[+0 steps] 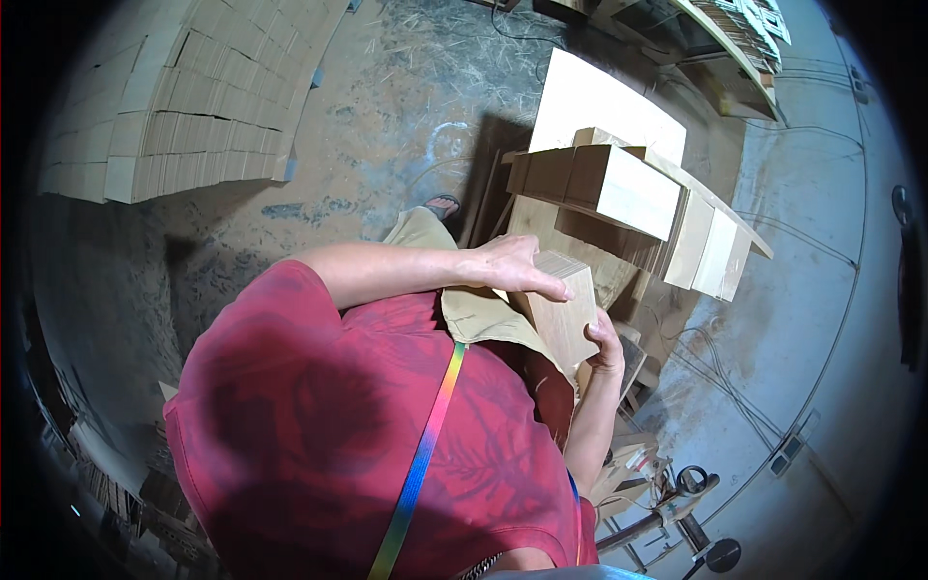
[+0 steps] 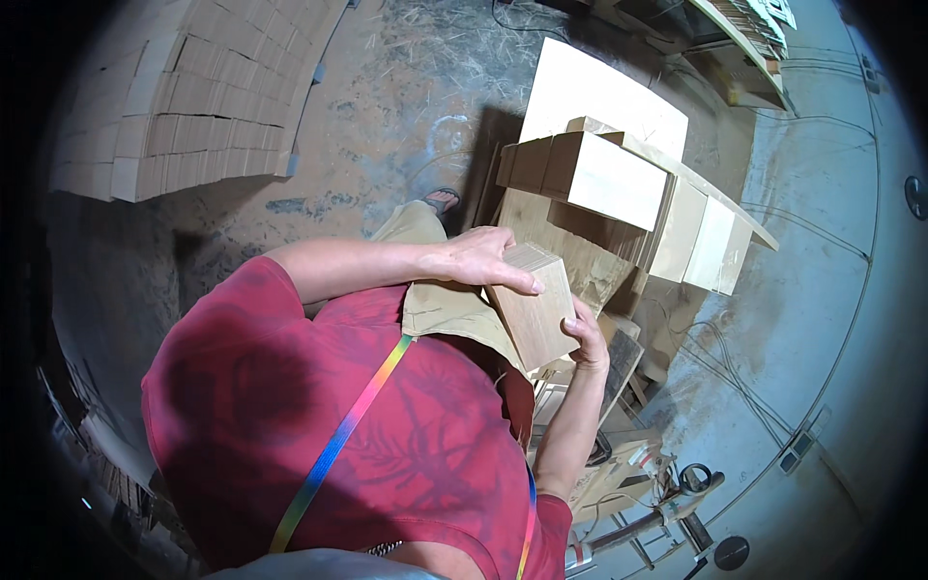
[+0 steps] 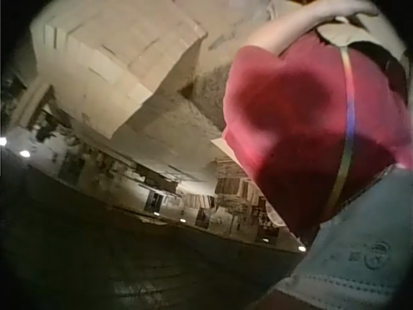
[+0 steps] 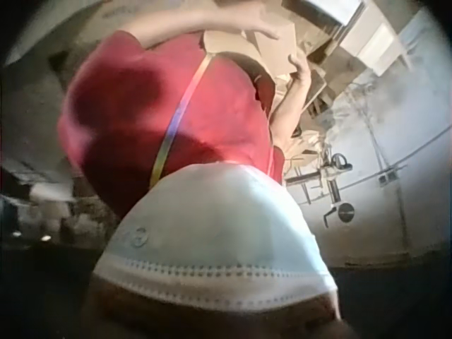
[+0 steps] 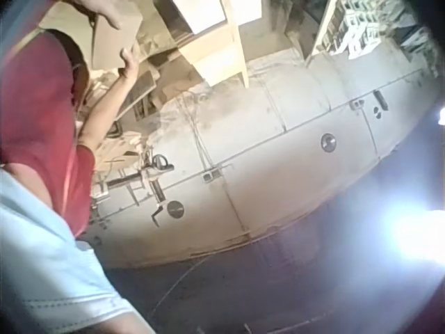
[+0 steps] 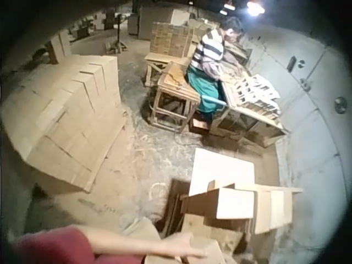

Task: Stacking rectangular wooden blocks and placing them into cardboard boxes.

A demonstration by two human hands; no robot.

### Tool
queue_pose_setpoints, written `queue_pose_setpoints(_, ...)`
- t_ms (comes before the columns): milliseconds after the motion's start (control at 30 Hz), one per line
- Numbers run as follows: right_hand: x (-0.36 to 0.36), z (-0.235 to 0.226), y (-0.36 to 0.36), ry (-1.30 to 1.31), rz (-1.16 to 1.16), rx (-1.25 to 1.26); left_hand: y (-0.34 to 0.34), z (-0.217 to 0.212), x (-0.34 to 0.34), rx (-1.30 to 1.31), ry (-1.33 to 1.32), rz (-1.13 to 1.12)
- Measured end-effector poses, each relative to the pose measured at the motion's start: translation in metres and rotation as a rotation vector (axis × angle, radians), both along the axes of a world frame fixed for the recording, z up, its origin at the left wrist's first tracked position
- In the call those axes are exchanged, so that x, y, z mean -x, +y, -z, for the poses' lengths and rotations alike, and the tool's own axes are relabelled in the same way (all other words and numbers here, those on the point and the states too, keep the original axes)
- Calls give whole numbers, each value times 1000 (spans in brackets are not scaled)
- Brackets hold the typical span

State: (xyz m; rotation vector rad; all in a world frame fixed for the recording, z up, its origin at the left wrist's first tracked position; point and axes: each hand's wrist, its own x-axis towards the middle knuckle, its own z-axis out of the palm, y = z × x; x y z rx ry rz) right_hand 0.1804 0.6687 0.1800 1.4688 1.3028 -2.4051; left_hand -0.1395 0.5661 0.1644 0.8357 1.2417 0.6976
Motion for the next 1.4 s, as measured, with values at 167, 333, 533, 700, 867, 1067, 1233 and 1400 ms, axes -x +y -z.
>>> queue_pose_setpoints(167, 9, 0, 10, 25, 8, -34, 7, 11, 4, -2, -7, -32)
queue_pose_setpoints(333, 19, 20, 8, 130, 142, -45, -4, 28, 11, 34, -59, -282)
queue_pose_setpoints(533, 37, 75, -16, 330, 509, 0, -22, 48, 33, 12, -67, -423)
queue_pose_setpoints(700, 72, 87, -44, 375, 505, 32, -31, 63, 50, -5, -27, -543)
queue_pose_setpoints(867, 104, 90, -70, 285, 526, 10, -43, 71, 64, 29, -24, -515)
queue_pose_setpoints(1067, 120, 118, -94, 220, 551, -62, -65, 101, 71, 83, -191, -546)
queue_pose_setpoints(1233, 127, 131, -105, 208, 558, -64, -81, 89, 82, 125, -285, -578)
queue_pose_setpoints(1400, 98, 122, -114, 129, 543, -45, -101, 120, 70, 88, -197, -523)
